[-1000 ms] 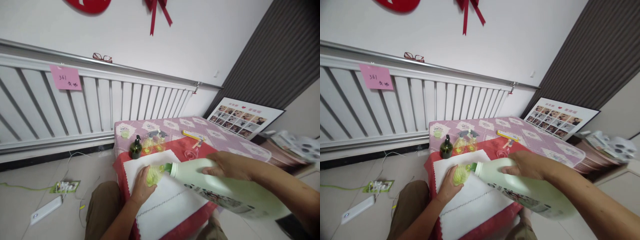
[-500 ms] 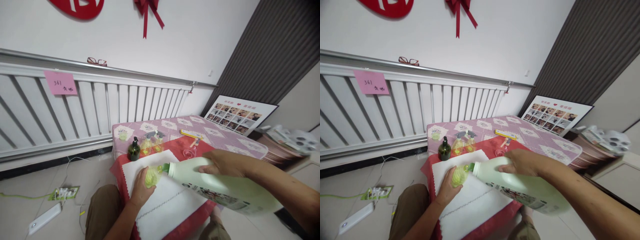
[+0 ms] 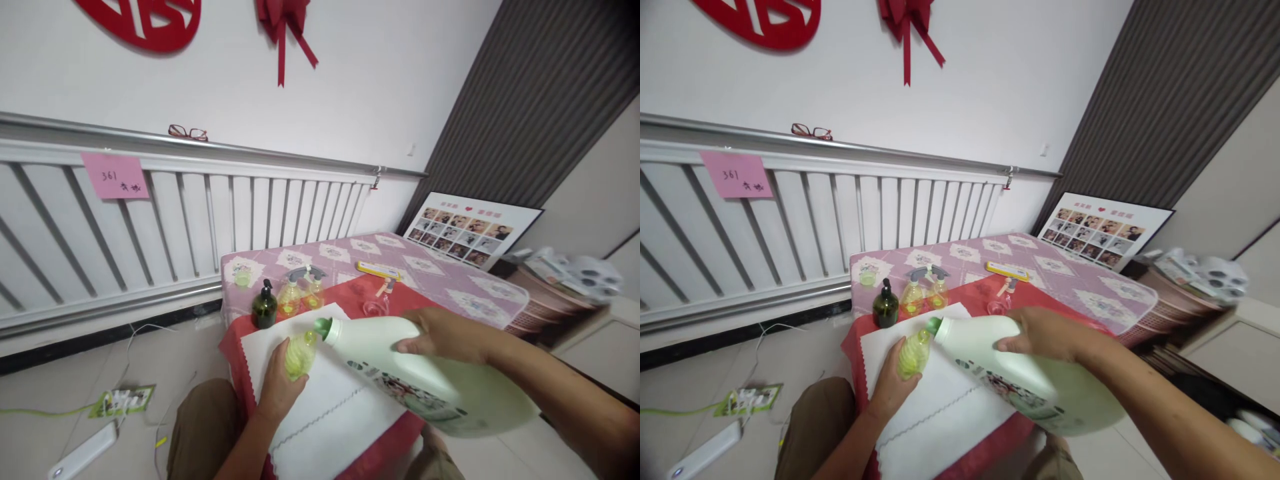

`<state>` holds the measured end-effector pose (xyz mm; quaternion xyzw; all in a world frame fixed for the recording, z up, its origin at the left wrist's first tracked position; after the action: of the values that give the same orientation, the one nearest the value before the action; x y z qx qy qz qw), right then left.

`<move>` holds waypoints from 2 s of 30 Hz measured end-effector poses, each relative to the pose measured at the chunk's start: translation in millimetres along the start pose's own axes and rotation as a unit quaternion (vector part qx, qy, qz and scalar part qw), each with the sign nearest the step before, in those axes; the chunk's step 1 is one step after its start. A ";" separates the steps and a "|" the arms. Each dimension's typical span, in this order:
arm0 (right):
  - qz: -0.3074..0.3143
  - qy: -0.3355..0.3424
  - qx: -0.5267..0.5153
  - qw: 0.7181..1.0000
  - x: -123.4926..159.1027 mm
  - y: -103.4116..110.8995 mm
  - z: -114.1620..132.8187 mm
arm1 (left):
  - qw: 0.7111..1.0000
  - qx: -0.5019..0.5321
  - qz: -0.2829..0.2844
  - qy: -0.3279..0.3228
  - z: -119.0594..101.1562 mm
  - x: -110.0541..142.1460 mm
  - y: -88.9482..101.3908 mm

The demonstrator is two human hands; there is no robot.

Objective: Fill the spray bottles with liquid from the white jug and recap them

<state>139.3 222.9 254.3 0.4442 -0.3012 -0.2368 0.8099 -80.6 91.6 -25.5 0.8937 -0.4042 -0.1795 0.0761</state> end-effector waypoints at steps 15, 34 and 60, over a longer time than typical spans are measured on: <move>-0.317 -0.062 -0.271 0.907 -15.9 -64.6 -39.6 | 0.997 0.006 0.009 0.073 6.3 -1.3 7.6; -0.369 0.006 -0.363 0.856 -40.8 -192.6 -55.7 | 0.977 0.154 -0.107 0.101 -0.9 -23.1 38.6; -0.392 0.038 -0.363 0.844 -47.1 -199.4 -61.4 | 0.961 -0.224 0.103 -0.121 -230.4 -116.3 80.8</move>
<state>125.8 190.6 43.3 0.2079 0.0367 -0.6095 0.7641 -119.4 123.2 240.3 0.7786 -0.4499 -0.3635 0.2434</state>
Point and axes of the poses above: each hand's wrist, its own x-axis away from the middle knuckle, its own y-axis out of the back of the hand, z = x × y, the point moved 5 cm from there along -x, towards the middle knuckle, and after that the axes turned 3 degrees about x, right-handed, at the moved point
